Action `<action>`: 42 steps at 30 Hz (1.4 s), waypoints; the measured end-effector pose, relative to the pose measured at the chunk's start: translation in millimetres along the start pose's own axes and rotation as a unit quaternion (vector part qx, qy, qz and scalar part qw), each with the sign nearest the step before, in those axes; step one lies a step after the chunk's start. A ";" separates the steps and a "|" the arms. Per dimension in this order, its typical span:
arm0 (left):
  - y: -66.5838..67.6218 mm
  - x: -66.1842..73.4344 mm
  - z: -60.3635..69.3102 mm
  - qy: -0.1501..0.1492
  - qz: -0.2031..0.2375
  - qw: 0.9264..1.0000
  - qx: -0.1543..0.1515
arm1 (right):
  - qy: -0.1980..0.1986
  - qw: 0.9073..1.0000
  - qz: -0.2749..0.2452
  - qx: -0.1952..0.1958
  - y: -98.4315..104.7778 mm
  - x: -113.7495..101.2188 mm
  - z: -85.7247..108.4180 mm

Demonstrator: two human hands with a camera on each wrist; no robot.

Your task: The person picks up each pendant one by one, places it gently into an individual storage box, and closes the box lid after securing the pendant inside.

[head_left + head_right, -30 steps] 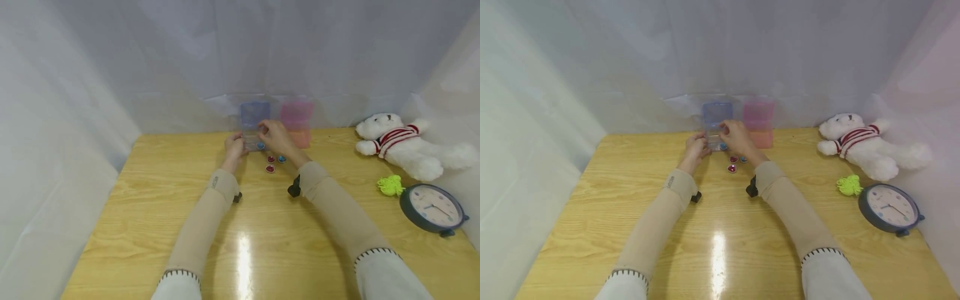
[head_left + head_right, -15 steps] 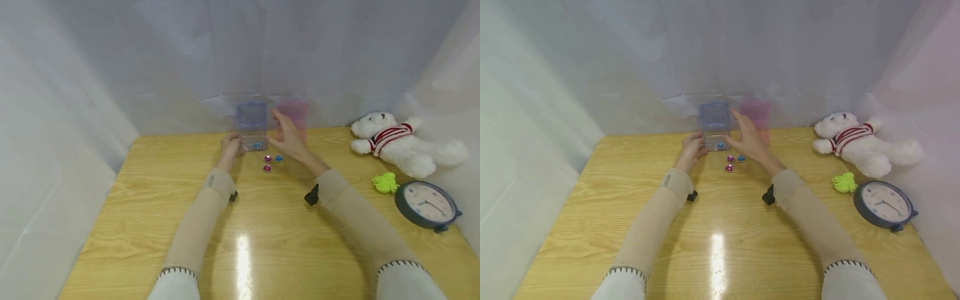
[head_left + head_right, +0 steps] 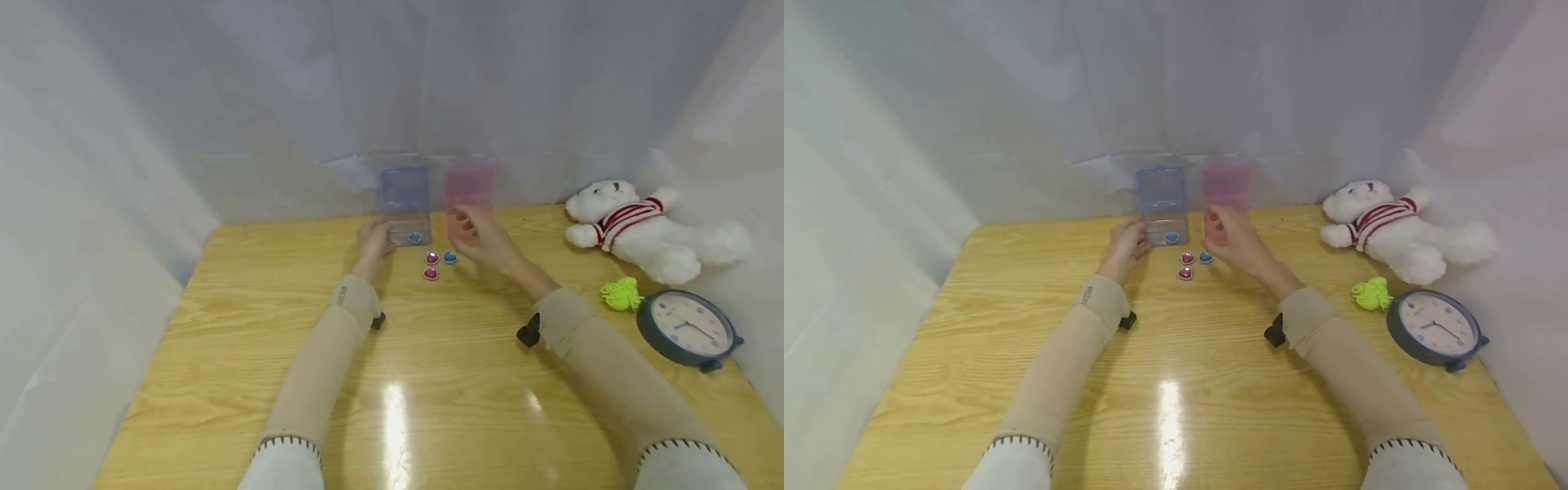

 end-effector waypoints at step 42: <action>0.8 -4.2 -4.3 0.001 0.008 1.000 -0.001 | -0.033 0.987 0.095 -0.127 -39.4 22.4 2.2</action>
Point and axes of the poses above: each hand's wrist, its own z-axis away from the middle knuckle, its own y-axis out of the back of the hand, x = y × z, the point moved 2 cm from there along -z, towards the middle knuckle, and after that the axes turned 6 degrees about z, right-handed, at the moved point
